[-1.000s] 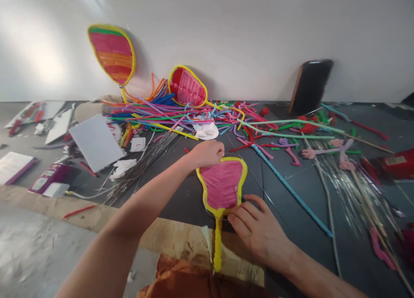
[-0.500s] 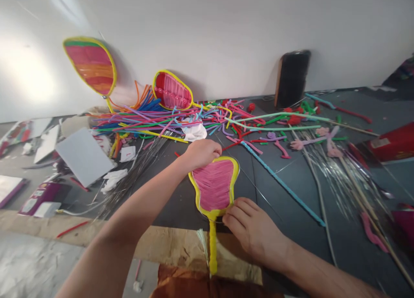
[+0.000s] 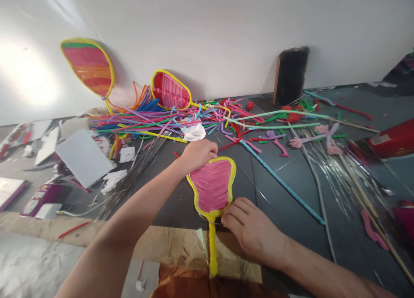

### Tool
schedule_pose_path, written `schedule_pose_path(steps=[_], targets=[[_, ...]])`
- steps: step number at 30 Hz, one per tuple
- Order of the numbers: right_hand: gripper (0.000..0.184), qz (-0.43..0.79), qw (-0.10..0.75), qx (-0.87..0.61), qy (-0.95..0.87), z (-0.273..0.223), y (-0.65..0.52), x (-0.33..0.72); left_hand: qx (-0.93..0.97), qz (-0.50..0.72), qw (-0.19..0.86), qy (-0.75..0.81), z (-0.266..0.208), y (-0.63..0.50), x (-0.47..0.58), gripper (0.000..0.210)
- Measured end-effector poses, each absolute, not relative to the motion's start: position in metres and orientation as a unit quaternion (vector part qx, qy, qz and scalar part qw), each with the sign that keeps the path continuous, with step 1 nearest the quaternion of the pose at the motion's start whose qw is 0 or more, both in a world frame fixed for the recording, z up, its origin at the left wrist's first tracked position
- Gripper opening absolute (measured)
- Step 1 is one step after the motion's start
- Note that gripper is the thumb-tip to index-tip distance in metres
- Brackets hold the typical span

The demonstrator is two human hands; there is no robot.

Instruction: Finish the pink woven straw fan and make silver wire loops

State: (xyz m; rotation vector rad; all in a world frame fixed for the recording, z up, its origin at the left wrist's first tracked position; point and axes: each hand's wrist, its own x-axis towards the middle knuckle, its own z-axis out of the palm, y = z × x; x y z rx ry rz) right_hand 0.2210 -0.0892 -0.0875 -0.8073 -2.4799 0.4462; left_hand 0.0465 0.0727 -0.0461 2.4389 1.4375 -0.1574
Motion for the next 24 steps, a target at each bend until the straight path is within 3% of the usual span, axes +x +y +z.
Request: schedule_pose_path(steps=[14, 24], targets=[[0.021, 0.095, 0.229, -0.295, -0.923, -0.080, -0.093, 0.218, 0.884, 0.034, 0.155, 0.440, -0.052, 0.039, 0.024, 0.028], [0.018, 0.061, 0.196, -0.312, -0.928, -0.078, -0.102, 0.223, 0.896, 0.058, 0.087, 0.432, -0.061, 0.024, 0.023, 0.042]])
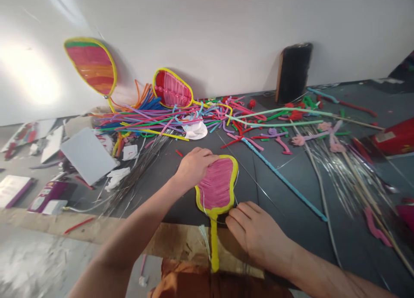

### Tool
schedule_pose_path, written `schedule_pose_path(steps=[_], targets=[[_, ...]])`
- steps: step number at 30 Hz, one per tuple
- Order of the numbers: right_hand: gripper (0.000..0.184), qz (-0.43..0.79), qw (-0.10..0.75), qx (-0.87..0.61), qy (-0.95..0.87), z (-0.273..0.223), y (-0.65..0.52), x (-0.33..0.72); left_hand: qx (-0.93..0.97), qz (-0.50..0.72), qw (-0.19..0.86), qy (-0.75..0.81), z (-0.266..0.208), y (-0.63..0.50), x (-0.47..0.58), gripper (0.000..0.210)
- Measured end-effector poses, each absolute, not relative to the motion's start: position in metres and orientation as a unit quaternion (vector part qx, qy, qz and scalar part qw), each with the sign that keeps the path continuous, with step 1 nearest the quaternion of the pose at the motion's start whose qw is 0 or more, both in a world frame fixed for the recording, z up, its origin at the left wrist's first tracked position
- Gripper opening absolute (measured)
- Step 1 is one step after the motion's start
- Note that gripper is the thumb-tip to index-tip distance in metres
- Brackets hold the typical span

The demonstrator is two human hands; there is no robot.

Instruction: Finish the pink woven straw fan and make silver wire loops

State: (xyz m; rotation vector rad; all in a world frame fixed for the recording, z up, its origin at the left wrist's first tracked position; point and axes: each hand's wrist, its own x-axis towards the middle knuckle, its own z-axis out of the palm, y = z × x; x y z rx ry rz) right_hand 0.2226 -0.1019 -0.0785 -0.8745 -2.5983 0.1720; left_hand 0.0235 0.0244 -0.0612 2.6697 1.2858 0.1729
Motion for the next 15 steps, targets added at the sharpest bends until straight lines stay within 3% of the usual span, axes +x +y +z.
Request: schedule_pose_path(steps=[15], targets=[[0.019, 0.041, 0.206, -0.291, -0.934, -0.0839, -0.1041, 0.2131, 0.881, 0.028, 0.081, 0.466, -0.0626, 0.0207, 0.0261, 0.038]])
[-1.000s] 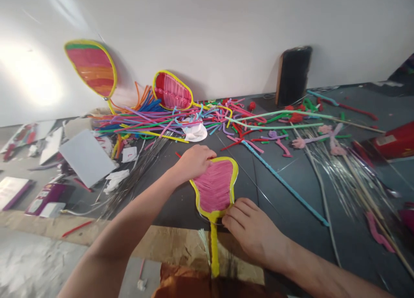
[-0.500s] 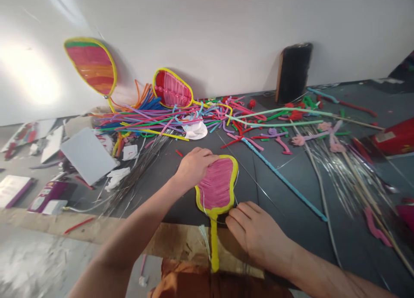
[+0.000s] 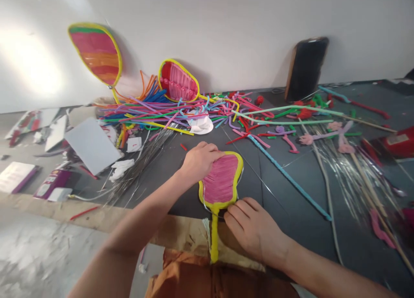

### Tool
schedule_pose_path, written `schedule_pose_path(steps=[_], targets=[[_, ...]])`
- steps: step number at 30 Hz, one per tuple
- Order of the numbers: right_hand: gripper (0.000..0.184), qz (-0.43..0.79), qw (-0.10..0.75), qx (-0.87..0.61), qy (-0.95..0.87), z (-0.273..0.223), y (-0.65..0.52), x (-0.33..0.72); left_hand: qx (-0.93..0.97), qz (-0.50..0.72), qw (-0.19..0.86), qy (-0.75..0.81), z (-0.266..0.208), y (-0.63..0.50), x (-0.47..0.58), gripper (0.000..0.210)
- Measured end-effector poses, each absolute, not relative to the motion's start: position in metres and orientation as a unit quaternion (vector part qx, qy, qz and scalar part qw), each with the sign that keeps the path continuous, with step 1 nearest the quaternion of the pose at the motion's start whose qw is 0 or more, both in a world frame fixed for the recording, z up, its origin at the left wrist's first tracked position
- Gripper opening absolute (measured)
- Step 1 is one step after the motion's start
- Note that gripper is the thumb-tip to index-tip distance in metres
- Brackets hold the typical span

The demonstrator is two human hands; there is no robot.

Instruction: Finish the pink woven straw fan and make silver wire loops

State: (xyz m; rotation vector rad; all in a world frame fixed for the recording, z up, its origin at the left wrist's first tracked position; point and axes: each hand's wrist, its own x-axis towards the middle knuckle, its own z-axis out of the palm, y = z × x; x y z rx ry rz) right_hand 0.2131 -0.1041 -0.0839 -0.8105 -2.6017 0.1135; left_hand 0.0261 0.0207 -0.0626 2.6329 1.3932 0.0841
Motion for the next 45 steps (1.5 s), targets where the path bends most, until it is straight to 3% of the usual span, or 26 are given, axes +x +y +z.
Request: schedule_pose_path(steps=[5, 19, 29, 36, 45], targets=[[0.025, 0.033, 0.247, -0.285, -0.926, -0.083, -0.103, 0.212, 0.880, 0.022, 0.078, 0.468, -0.062, 0.020, 0.027, 0.035], [0.027, 0.036, 0.171, -0.252, -0.952, -0.078, -0.096, 0.199, 0.884, 0.051, 0.099, 0.454, -0.065, 0.026, 0.024, 0.031], [0.023, 0.052, 0.151, -0.253, -0.954, -0.082, -0.095, 0.201, 0.880, 0.020, 0.349, 0.322, -0.047, 0.046, -0.013, 0.056], [0.022, 0.059, 0.143, -0.270, -0.950, -0.083, -0.097, 0.200, 0.928, -0.009, 0.258, 0.268, -0.056, 0.036, -0.013, 0.075], [0.024, 0.064, 0.147, -0.272, -0.949, -0.082, -0.096, 0.200, 0.915, -0.055, 0.285, 0.279, -0.054, 0.036, -0.016, 0.088]])
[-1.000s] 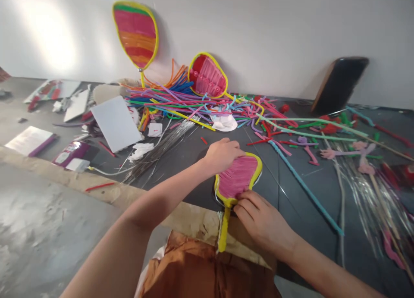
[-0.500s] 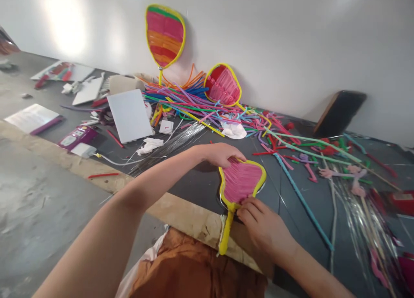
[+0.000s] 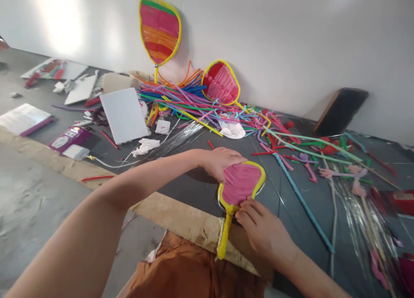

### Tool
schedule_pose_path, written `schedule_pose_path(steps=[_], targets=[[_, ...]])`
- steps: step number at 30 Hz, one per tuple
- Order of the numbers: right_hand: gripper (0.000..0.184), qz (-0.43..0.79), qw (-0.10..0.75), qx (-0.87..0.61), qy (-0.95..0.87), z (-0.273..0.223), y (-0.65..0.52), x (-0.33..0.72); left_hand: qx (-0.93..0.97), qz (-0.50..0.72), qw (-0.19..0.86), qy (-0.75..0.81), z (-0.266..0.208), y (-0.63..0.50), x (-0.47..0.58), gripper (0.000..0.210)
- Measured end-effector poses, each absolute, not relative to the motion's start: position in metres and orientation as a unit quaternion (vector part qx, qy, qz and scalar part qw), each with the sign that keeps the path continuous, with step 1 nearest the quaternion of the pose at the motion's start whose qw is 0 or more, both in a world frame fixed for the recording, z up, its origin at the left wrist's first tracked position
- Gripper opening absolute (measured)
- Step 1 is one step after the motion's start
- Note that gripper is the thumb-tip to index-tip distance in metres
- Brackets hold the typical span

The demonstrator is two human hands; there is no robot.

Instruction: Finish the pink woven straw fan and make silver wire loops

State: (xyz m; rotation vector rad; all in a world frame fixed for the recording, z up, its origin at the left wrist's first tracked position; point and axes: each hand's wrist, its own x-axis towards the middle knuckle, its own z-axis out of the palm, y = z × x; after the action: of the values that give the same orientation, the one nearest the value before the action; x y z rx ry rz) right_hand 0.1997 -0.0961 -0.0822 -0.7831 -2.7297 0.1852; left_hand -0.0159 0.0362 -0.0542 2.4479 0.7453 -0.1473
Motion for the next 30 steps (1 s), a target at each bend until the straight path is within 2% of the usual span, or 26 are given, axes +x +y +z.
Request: schedule_pose_path(steps=[4, 11, 17, 22, 25, 30], targets=[[0.024, 0.068, 0.144, -0.274, -0.949, -0.080, -0.096, 0.200, 0.913, -0.051, 0.278, 0.296, -0.055, 0.031, -0.014, 0.083], [0.022, 0.073, 0.137, -0.287, -0.945, -0.074, -0.095, 0.193, 0.911, -0.054, 0.262, 0.314, -0.059, 0.025, -0.008, 0.094], [0.021, 0.063, 0.129, -0.295, -0.945, -0.074, -0.097, 0.190, 0.905, -0.068, 0.286, 0.308, -0.053, 0.029, -0.009, 0.093], [0.019, 0.057, 0.118, -0.304, -0.944, -0.074, -0.096, 0.188, 0.882, -0.021, 0.397, 0.251, -0.049, 0.045, -0.025, 0.071], [0.019, 0.041, 0.119, -0.297, -0.947, -0.072, -0.095, 0.186, 0.839, 0.037, 0.455, 0.297, -0.051, 0.053, -0.035, 0.057], [0.019, 0.037, 0.111, -0.295, -0.948, -0.069, -0.094, 0.185, 0.839, 0.068, 0.379, 0.384, -0.050, 0.049, -0.032, 0.039]])
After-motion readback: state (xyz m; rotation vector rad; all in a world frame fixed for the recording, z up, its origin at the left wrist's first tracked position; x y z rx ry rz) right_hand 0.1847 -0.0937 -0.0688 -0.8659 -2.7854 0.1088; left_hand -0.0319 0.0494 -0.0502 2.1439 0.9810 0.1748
